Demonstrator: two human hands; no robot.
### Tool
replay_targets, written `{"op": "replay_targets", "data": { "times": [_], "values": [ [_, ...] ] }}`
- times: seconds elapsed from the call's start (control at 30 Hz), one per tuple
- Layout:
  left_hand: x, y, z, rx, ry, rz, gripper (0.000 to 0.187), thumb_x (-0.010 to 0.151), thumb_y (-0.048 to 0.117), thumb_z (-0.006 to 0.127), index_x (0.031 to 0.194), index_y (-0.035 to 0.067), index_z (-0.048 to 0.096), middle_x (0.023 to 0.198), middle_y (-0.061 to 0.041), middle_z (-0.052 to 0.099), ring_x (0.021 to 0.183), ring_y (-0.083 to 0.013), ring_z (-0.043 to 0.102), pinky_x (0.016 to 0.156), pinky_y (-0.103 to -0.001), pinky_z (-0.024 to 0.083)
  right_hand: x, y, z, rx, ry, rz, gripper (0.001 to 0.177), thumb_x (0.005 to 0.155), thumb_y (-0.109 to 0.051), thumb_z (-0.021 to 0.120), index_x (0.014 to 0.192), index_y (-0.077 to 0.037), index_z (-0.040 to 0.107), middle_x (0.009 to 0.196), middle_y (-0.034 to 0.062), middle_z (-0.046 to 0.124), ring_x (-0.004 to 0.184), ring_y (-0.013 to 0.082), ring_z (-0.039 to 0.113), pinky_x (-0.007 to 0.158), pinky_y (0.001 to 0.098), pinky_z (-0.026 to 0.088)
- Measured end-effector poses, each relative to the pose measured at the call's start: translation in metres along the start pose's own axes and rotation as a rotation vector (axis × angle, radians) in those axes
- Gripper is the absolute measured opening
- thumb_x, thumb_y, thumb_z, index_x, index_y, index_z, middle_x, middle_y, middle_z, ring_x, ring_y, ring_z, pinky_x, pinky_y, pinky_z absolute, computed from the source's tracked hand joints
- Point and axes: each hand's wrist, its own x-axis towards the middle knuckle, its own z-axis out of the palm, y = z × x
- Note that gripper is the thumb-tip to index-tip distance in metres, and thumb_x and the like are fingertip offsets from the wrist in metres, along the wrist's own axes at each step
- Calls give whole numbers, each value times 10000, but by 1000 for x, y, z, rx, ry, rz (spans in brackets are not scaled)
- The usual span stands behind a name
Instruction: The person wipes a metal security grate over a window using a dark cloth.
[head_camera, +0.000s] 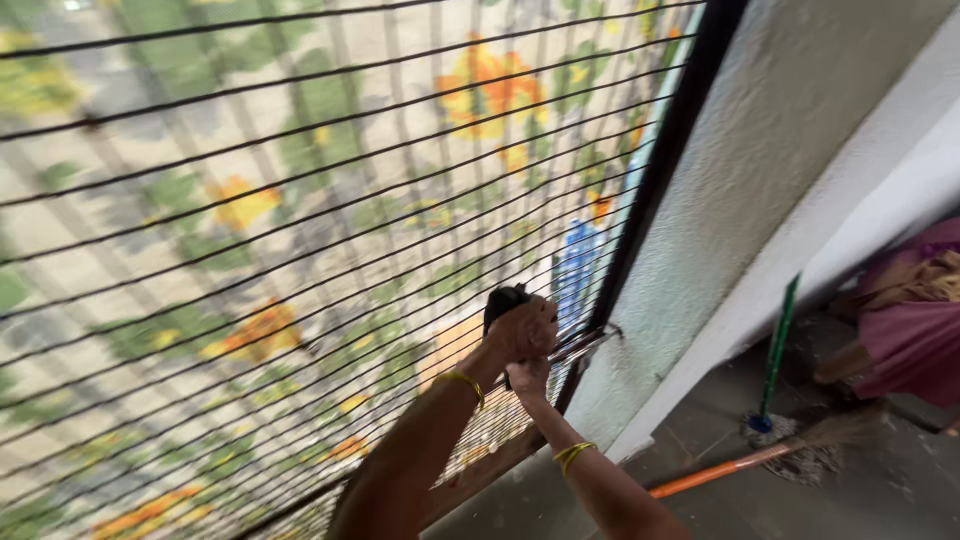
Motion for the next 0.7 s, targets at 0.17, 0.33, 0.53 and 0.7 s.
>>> {"op": "replay_targets", "data": {
  "times": [0.17, 0.33, 0.53, 0.7],
  "values": [
    [-76, -24, -17, -85, 426, 49, 58, 746, 275, 662, 720, 223, 665, 880, 59, 636, 978, -217, 569, 827, -357, 477, -54, -28, 49, 183, 77, 48, 551, 695, -123, 784, 1186, 27, 584, 1032, 152, 709, 939, 267, 690, 874, 394, 540],
    [-163, -25, -49, 228, 268, 127, 142, 747, 343, 641, 650, 281, 559, 745, 134, 571, 928, -193, 551, 798, -376, 452, -98, -52, 91, 205, -90, 183, 268, 744, -146, 780, 915, 39, 687, 817, 142, 742, 764, 274, 725, 722, 416, 575],
    [-275, -17, -64, 257, 447, 79, 290, 717, 301, 621, 576, 294, 368, 713, 110, 430, 920, -184, 521, 764, -363, 409, -158, -99, 143, -20, -99, 93, 235, 759, -182, 821, 841, 21, 737, 771, 163, 751, 686, 234, 703, 686, 378, 566],
    [-364, -3, -62, 810, 337, -153, 198, 843, 299, 617, 721, 272, 463, 775, 120, 462, 842, -123, 462, 862, -311, 393, -215, -135, 177, 210, -213, 26, 278, 831, -157, 764, 1009, -10, 609, 726, 130, 693, 645, 255, 719, 618, 406, 560]
  ]
}}
